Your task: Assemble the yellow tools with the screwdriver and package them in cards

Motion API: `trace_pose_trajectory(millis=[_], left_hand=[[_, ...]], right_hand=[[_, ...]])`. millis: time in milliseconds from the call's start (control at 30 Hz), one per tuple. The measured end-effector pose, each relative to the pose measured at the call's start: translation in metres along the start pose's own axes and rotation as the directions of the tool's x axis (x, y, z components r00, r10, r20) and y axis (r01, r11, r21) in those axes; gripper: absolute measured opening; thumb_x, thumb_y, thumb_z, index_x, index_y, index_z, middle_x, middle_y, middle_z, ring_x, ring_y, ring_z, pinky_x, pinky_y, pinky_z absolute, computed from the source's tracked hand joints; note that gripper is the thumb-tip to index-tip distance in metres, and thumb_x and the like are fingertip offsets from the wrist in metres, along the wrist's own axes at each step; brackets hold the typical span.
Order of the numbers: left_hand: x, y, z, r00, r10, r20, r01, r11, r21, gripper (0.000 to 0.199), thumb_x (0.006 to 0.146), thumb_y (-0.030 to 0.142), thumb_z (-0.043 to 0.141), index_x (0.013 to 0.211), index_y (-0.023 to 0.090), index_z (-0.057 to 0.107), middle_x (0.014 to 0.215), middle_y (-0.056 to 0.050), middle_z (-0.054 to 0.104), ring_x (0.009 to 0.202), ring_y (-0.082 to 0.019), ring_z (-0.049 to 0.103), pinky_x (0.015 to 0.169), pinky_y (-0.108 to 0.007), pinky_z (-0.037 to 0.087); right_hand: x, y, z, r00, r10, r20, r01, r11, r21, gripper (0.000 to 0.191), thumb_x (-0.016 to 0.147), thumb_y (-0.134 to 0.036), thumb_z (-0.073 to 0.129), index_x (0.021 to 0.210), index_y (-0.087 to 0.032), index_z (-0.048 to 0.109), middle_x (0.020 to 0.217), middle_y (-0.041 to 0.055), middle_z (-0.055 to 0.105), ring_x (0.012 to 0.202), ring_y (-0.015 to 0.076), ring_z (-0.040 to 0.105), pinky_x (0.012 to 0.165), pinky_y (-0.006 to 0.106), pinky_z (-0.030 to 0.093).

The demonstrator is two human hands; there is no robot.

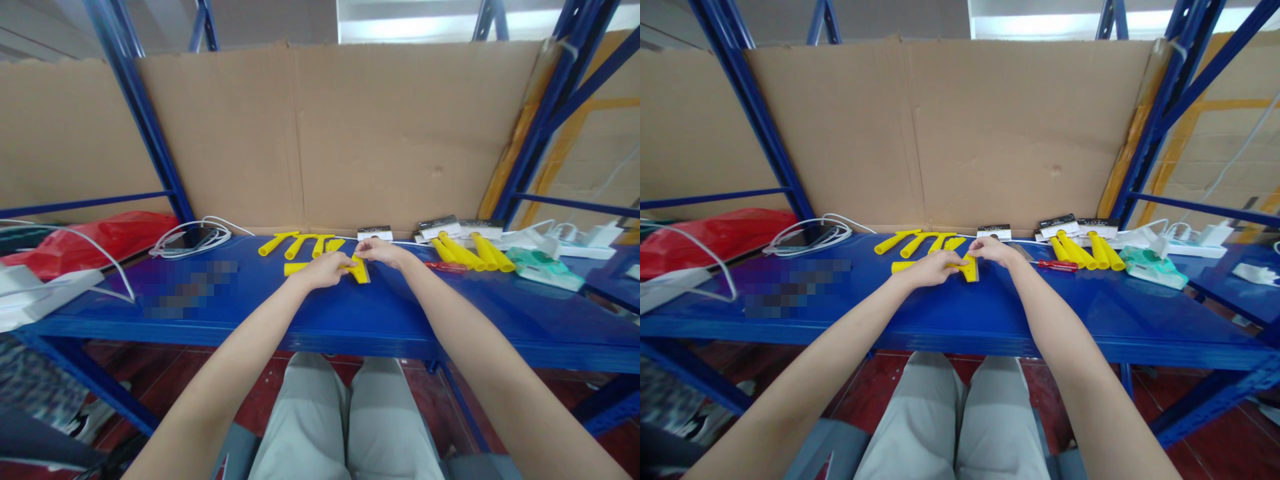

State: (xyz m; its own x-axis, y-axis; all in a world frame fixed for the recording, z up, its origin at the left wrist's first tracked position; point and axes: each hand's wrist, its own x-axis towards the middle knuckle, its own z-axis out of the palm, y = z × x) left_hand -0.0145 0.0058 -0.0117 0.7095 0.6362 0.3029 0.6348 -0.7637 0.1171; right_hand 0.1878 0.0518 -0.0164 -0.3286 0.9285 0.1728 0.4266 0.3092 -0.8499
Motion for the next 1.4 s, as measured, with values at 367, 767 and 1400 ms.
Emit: trace_pose_trajectory(millis=[367, 767, 1400], left_hand=[[0.001, -0.003, 0.003, 1.000, 0.002, -0.020, -0.002, 1.000, -0.006, 0.034, 0.084, 0.012, 0.055, 0.115, 0.019, 0.068, 0.120, -0.008, 0.068, 0.110, -0.022, 0.063, 0.097, -0.035, 0.046], [0.002, -0.005, 0.004, 0.999, 0.033, -0.042, -0.033, 0.999, -0.009, 0.035, 0.083, 0.009, 0.055, 0.112, 0.021, 0.069, 0.117, -0.006, 0.070, 0.107, -0.020, 0.064, 0.096, -0.034, 0.047], [0.001, -0.003, 0.000, 0.996, 0.075, 0.041, -0.070, 0.992, -0.109, 0.032, 0.084, 0.011, 0.058, 0.114, 0.013, 0.068, 0.116, -0.011, 0.069, 0.108, -0.020, 0.063, 0.096, -0.031, 0.045]], right_hand=[[-0.002, -0.005, 0.002, 0.995, 0.094, -0.034, -0.092, 0.994, 0.059, 0.006, 0.061, -0.018, 0.067, 0.066, -0.016, 0.067, 0.071, 0.0023, 0.067, 0.076, 0.0153, 0.058, 0.071, 0.027, 0.043], [-0.005, -0.006, 0.005, 0.995, 0.104, 0.009, -0.104, 0.991, 0.081, 0.002, 0.065, -0.016, 0.065, 0.067, -0.017, 0.065, 0.067, 0.0000, 0.064, 0.068, 0.0120, 0.055, 0.068, 0.025, 0.042], [-0.014, -0.007, -0.007, 0.970, 0.133, 0.203, -0.192, 0.931, 0.310, 0.024, 0.056, -0.010, 0.081, 0.067, -0.016, 0.061, 0.065, -0.0024, 0.062, 0.068, 0.0104, 0.060, 0.076, 0.026, 0.050]])
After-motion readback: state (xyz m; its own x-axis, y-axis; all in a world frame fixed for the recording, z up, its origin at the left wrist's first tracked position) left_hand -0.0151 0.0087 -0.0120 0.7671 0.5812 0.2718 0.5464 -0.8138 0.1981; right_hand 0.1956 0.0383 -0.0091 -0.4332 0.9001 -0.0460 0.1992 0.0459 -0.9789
